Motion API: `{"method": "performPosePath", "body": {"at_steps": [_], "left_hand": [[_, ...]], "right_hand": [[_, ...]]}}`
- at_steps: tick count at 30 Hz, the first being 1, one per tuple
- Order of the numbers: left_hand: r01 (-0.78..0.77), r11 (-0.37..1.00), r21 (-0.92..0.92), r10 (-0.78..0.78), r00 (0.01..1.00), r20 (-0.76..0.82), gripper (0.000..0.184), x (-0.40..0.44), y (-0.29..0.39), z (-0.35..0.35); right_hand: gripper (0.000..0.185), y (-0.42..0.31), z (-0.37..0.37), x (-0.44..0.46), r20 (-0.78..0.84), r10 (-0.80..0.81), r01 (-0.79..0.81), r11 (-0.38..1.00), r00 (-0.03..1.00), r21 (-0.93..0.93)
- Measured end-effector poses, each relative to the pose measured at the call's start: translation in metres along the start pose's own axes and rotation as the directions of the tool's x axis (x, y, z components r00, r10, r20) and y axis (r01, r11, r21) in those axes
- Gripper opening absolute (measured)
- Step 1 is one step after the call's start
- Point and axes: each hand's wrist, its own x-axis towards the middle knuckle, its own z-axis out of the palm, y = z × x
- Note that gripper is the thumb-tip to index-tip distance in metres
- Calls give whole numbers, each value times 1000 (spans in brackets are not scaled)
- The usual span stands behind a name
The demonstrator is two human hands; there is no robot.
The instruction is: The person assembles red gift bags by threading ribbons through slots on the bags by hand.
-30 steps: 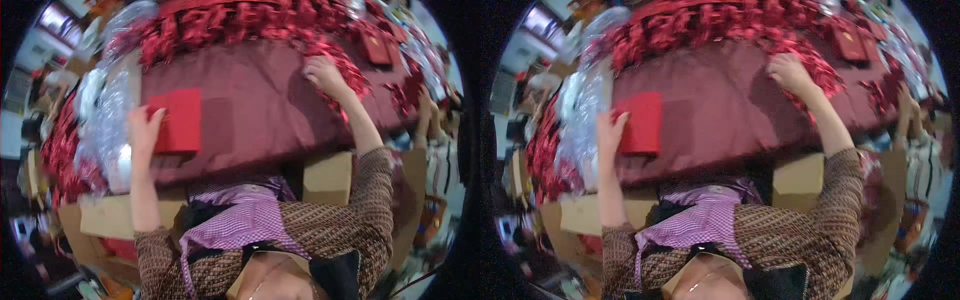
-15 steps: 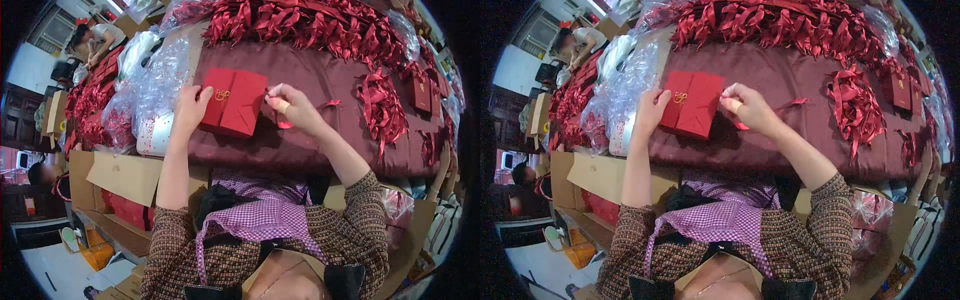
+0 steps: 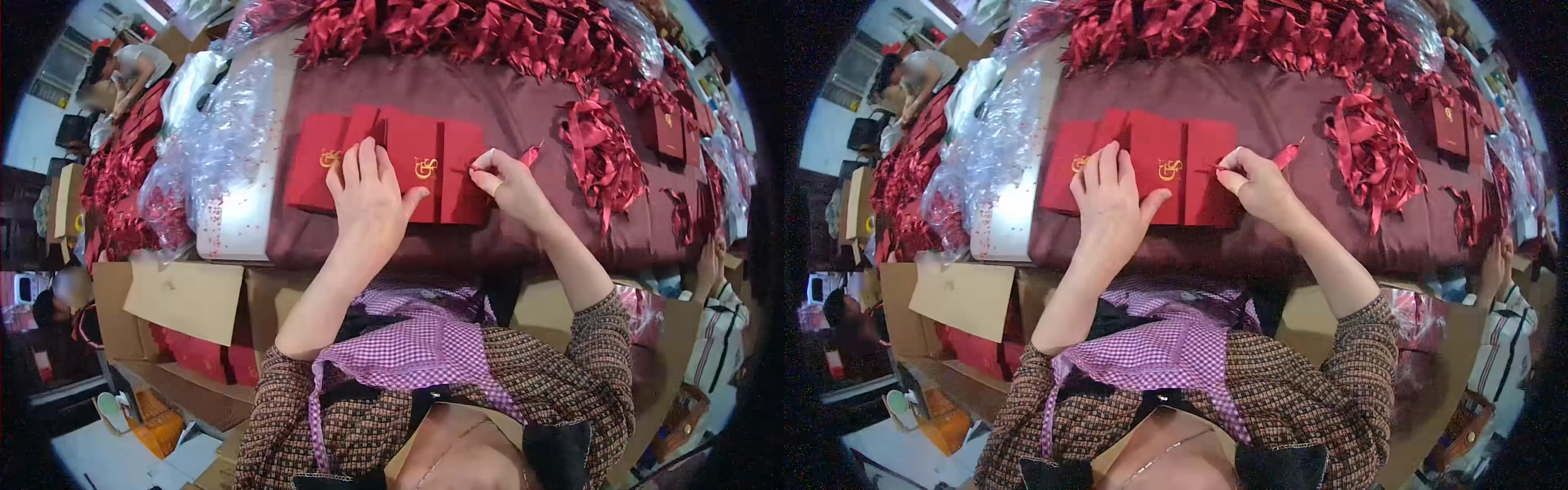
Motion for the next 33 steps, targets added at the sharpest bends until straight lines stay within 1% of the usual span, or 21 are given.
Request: {"method": "performPosePath", "body": {"at_steps": [2,3,4,5,6,7,8,9,10,11,12,13,14,17,20,24,27,29,30,32,33], "left_hand": [[-22,999,-46,22,1000,-9,67,6,5,-1],[-1,998,-68,1,1000,-1,65,9,6,-1],[19,996,-89,-19,1000,8,63,12,7,-1],[-6,997,-78,2,999,-42,54,15,8,-1],[-15,997,-78,12,999,-40,54,19,10,0],[32,986,-163,-24,998,53,52,22,10,1],[87,967,-241,-51,987,151,51,25,10,2],[32,961,-274,-18,998,55,47,27,7,9],[27,962,-272,-12,998,55,47,30,5,16],[105,909,-404,-80,994,79,42,35,4,22],[183,831,-525,-143,983,115,37,39,4,24],[270,777,-569,-197,962,188,37,43,4,23],[269,778,-567,-195,962,190,37,45,4,24],[296,734,-612,-221,955,197,38,52,3,27],[425,626,-654,-300,905,301,38,61,4,22],[414,619,-668,-293,910,293,38,61,6,23],[398,652,-646,-291,917,272,35,59,5,26],[334,719,-609,-289,941,176,32,56,3,32],[335,720,-607,-287,941,178,32,55,3,33],[210,832,-514,-207,976,63,29,52,4,34],[210,833,-513,-206,976,65,29,51,3,36]], "right_hand": [[12,1,-7,-5,-27,-122,117,985,992,-129],[13,-7,-9,-7,-27,-53,48,986,998,-160],[13,-5,-10,-8,-37,-47,40,987,998,-154],[13,-2,-10,-9,-67,-212,191,953,975,-235],[13,0,-10,-9,-83,-375,332,888,924,-318],[12,2,-8,-9,-87,-381,325,870,921,-371],[12,2,-6,-10,-95,-378,320,873,921,-367],[12,1,-3,-11,-93,-417,350,847,904,-401],[11,0,-2,-11,-89,-457,379,817,885,-434],[12,2,-1,-11,-32,-425,356,794,904,-492],[12,2,1,-12,-36,-424,354,797,905,-490],[12,2,4,-14,-45,-459,372,769,887,-520],[13,2,6,-16,-53,-494,387,739,868,-551],[15,6,9,-18,-57,-521,387,698,852,-603],[16,10,9,-17,-67,-539,400,697,840,-595],[18,7,5,-16,-71,-501,392,752,863,-530],[21,8,7,-15,-121,-523,390,752,844,-531],[21,11,9,-13,-139,-581,419,713,802,-562],[21,13,10,-11,-141,-579,418,715,803,-560],[17,15,10,-9,-124,-583,444,723,803,-529],[17,16,11,-8,-126,-582,443,725,803,-528]]}}
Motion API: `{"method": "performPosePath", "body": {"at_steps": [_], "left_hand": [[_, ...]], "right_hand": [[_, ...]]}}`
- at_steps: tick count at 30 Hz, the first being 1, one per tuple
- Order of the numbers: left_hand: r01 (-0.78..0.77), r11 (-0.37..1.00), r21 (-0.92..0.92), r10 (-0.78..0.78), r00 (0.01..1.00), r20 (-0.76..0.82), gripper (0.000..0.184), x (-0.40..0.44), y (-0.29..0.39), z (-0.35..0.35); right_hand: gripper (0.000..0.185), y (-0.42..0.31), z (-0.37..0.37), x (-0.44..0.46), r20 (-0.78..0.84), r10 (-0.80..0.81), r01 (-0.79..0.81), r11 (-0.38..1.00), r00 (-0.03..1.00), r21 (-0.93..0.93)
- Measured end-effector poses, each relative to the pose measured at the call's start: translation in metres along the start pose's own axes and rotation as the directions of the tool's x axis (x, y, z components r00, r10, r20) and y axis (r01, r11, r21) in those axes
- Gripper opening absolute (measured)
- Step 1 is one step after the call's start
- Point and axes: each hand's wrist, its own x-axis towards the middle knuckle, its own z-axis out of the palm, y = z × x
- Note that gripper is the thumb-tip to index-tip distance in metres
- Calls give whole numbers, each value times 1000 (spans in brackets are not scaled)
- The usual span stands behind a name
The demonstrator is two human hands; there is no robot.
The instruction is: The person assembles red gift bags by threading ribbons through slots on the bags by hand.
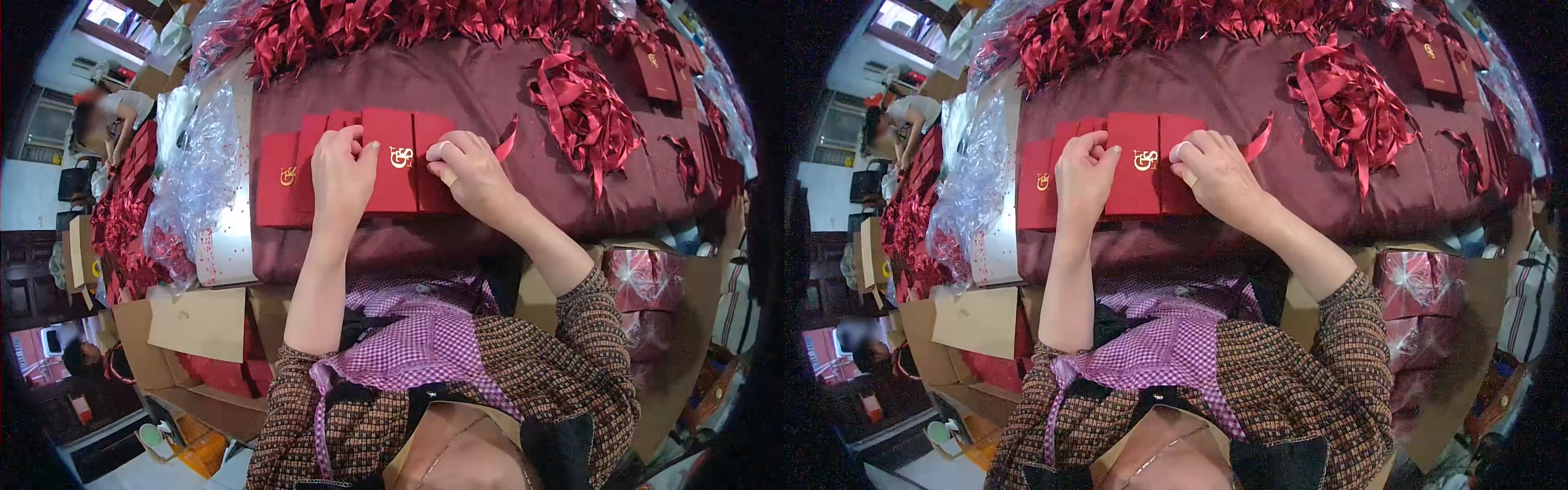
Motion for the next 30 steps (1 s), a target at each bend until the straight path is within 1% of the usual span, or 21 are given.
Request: {"method": "performPosePath", "body": {"at_steps": [2,3,4,5,6,8,9,11,12,14,15,16,18,19,20,22,23,25,26,28,30], "left_hand": [[44,998,-40,-43,999,8,26,0,-2,2],[43,998,-38,-43,999,11,26,2,1,1],[162,974,-158,-153,986,66,26,4,6,-1],[280,922,-267,-252,958,135,26,6,9,-2],[276,924,-265,-248,959,137,26,7,11,-2],[282,885,-371,-237,958,161,28,10,14,-1],[277,887,-370,-233,959,161,28,11,15,-2],[320,823,-470,-233,944,233,30,12,18,-3],[319,823,-469,-231,944,236,30,11,17,-2],[345,728,-593,-235,938,257,30,10,12,1],[344,728,-593,-232,937,259,30,9,14,-1],[329,717,-615,-223,944,245,28,7,18,-4],[314,705,-636,-216,949,230,26,4,22,-9],[318,686,-654,-218,948,232,25,3,24,-11],[321,668,-672,-220,947,233,24,1,26,-13],[313,654,-689,-214,950,228,24,-3,27,-15],[306,638,-707,-207,952,225,24,-4,27,-16],[299,640,-708,-207,954,216,24,-7,27,-17],[290,641,-711,-206,957,204,25,-8,28,-17],[284,635,-718,-206,959,197,25,-10,32,-21],[279,629,-726,-207,960,189,26,-12,33,-22]], "right_hand": [[15,1,2,1,1,66,-66,996,998,66],[15,2,3,2,0,68,-68,995,998,68],[14,4,4,4,3,84,-83,990,996,116],[13,6,4,5,4,100,-99,982,995,163],[13,7,5,6,0,102,-101,981,995,164],[11,10,7,7,-25,112,-103,963,993,248],[11,9,6,8,-30,113,-102,963,993,248],[9,8,6,10,31,236,-230,900,971,370],[9,8,4,11,29,239,-233,899,971,370],[9,7,-2,17,71,269,-269,832,961,486],[9,2,-6,22,88,301,-304,814,950,495],[9,-2,-9,26,87,303,-305,813,949,496],[10,-8,-10,32,-88,217,-169,910,972,378],[10,-5,-5,34,-132,155,-100,930,979,353],[10,-8,-5,36,-133,155,-99,929,979,356],[10,-16,-10,45,-162,107,-63,964,981,257],[10,-19,-10,48,-162,108,-63,964,981,260],[10,-21,-9,52,-219,-30,75,977,975,199],[10,-21,-8,53,-219,-29,74,977,975,199],[10,-21,-4,54,-213,-83,117,982,973,150],[10,-25,-6,56,-200,-81,110,984,977,143]]}}
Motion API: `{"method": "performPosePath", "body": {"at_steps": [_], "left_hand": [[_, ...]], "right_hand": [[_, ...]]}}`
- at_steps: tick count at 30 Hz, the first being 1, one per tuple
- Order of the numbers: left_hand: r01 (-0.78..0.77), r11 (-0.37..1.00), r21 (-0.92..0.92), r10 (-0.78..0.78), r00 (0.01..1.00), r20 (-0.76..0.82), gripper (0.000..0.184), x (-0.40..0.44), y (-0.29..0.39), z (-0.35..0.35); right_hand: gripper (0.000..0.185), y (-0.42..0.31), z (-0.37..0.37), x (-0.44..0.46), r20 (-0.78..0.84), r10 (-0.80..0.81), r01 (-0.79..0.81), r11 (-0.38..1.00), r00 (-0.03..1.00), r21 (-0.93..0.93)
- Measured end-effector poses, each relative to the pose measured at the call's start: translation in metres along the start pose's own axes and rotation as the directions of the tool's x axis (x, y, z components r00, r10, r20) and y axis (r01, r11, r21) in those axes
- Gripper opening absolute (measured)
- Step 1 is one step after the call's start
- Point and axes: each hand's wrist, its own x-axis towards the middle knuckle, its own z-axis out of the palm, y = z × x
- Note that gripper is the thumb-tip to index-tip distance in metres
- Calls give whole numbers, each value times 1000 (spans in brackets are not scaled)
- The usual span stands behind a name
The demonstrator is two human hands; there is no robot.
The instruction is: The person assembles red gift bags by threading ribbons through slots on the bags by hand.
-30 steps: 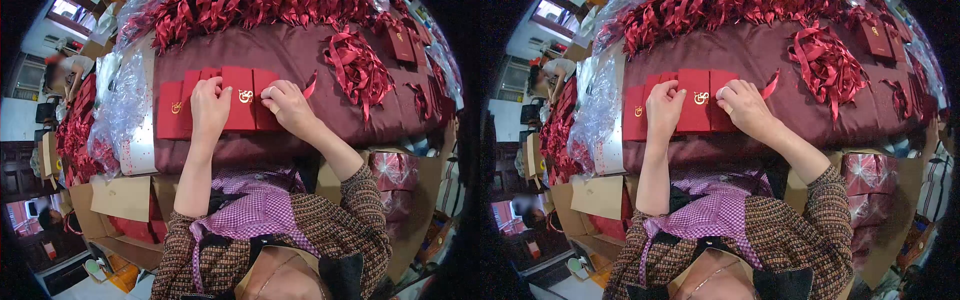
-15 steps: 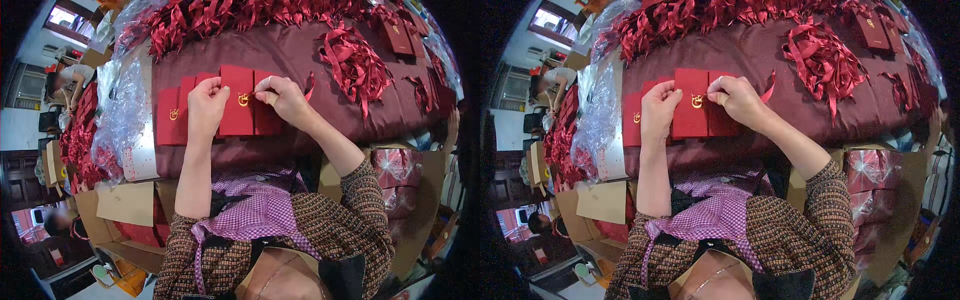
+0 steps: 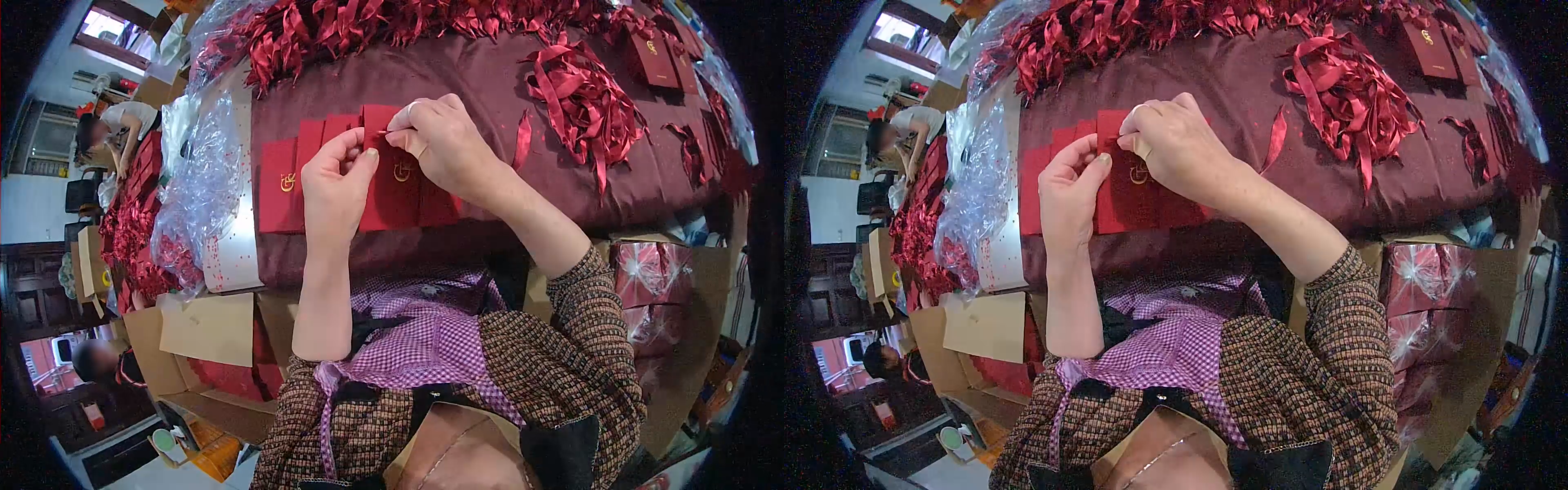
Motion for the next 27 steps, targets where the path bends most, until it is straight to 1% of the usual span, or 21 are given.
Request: {"method": "performPosePath", "body": {"at_steps": [3,5,8,11,13,17,19,24,26,27], "left_hand": [[-1,1000,-29,1,1000,4,27,-2,-1,-1],[-50,998,40,50,999,-15,27,-4,0,0],[-89,995,49,90,996,-26,25,-6,1,1],[-53,998,40,54,998,-32,24,-7,1,0],[-52,998,31,53,998,-37,23,-8,1,0],[-17,1000,13,18,999,-48,21,-10,3,-1],[-14,1000,17,15,999,-47,20,-11,3,-1],[-5,1000,7,5,999,-53,20,-14,7,1],[-31,996,78,36,998,-53,19,-15,8,1],[-31,996,80,36,998,-52,19,-15,9,2]], "right_hand": [[10,-3,-1,3,26,12,-12,1000,1000,-14],[10,-4,-2,4,40,18,-17,1000,999,-19],[10,-6,-5,6,66,32,-32,999,997,0],[12,-10,-8,7,48,8,-8,1000,999,-8],[12,-12,-11,6,87,12,-11,1000,996,-14],[12,-13,-9,-1,80,-9,10,1000,997,-5],[5,-14,-10,-2,106,2,-2,1000,994,5],[4,-14,-9,-3,91,-13,11,1000,996,19],[4,-14,-9,-2,88,-14,12,1000,996,26],[3,-14,-9,-2,93,-12,10,1000,996,24]]}}
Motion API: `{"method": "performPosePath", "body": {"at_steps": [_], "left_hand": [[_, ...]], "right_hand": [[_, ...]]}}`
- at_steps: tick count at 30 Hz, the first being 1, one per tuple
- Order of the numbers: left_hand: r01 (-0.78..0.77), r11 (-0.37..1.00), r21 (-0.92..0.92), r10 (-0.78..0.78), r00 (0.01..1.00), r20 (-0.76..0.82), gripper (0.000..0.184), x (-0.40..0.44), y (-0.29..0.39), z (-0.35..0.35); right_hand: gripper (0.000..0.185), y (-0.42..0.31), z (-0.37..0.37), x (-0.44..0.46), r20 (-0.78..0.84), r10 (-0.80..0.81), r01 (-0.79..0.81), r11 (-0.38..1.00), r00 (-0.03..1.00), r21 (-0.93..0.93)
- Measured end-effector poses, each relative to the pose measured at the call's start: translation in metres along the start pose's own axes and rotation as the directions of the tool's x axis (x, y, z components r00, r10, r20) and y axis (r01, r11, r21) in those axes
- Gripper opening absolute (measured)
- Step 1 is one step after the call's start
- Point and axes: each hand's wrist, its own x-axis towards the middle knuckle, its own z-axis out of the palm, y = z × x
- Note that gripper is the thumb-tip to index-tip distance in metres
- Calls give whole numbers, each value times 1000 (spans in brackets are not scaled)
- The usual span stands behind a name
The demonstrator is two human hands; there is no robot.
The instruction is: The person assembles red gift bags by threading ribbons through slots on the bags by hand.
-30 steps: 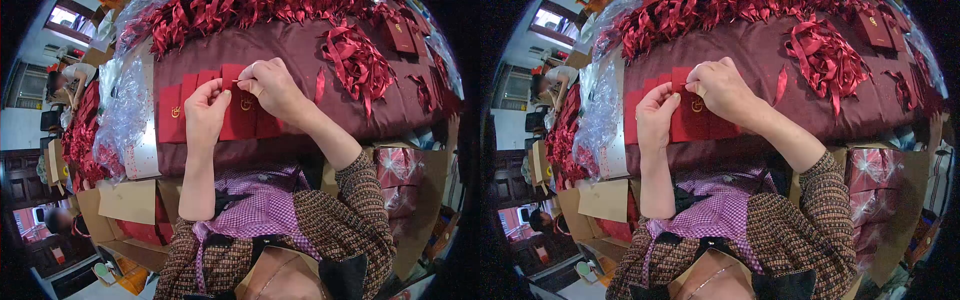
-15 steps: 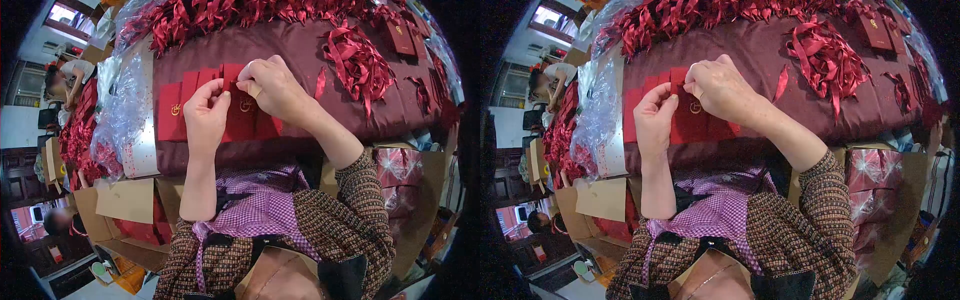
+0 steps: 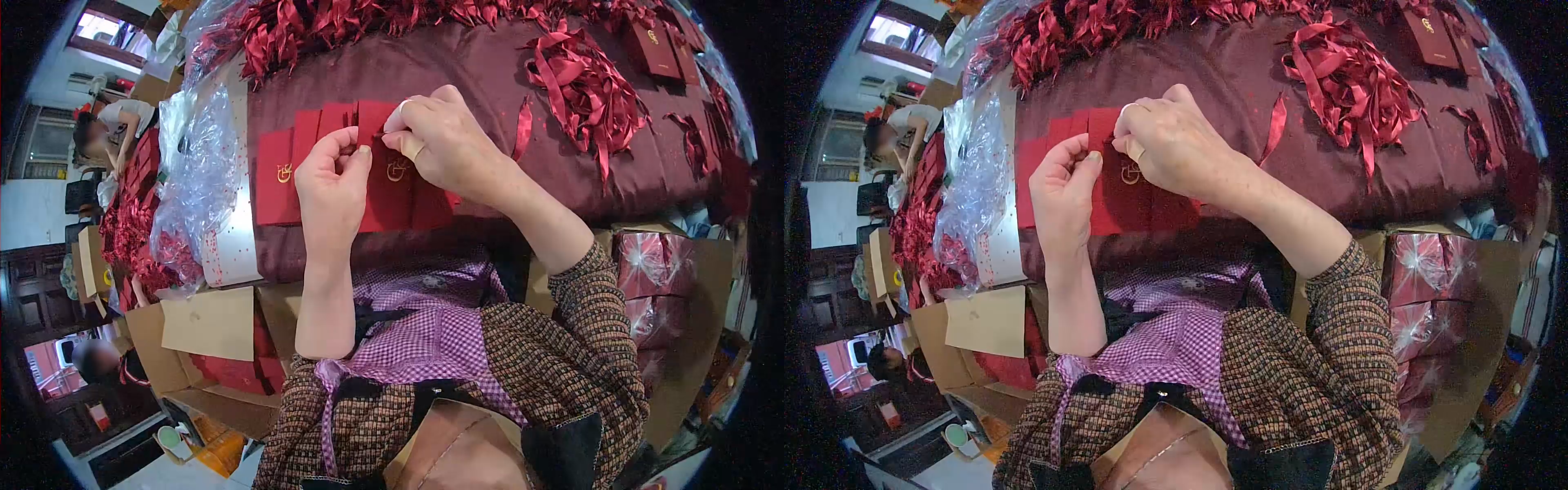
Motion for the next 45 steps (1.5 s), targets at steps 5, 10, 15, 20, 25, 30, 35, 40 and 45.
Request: {"method": "performPosePath", "body": {"at_steps": [5,10,15,20,25,30,35,40,45], "left_hand": [[-88,994,67,89,996,-11,19,-1,0,2],[-206,943,262,220,975,-23,21,-3,-2,5],[-271,893,361,292,957,-4,21,-1,-6,4],[-216,940,264,235,971,-43,18,1,-11,4],[-280,892,355,313,949,-37,16,-2,-2,8],[-379,811,445,406,913,38,16,-3,-1,10],[-473,785,399,474,874,104,16,-3,2,9],[-188,978,95,167,967,194,21,2,9,-7],[-441,878,185,412,894,175,19,16,-9,1]], "right_hand": [[3,-1,-2,2,36,27,-27,1000,999,13],[3,-2,0,4,47,32,-32,999,998,17],[8,-8,1,5,60,51,-51,999,997,-12],[10,-11,5,4,26,-26,29,991,999,-128],[9,-13,1,9,58,18,-13,995,998,-94],[8,-19,2,12,95,-38,64,955,995,-289],[7,-26,-4,13,125,-132,173,895,983,-411],[10,-4,-24,21,169,157,-172,982,973,74],[12,2,-27,18,258,215,-277,931,942,236]]}}
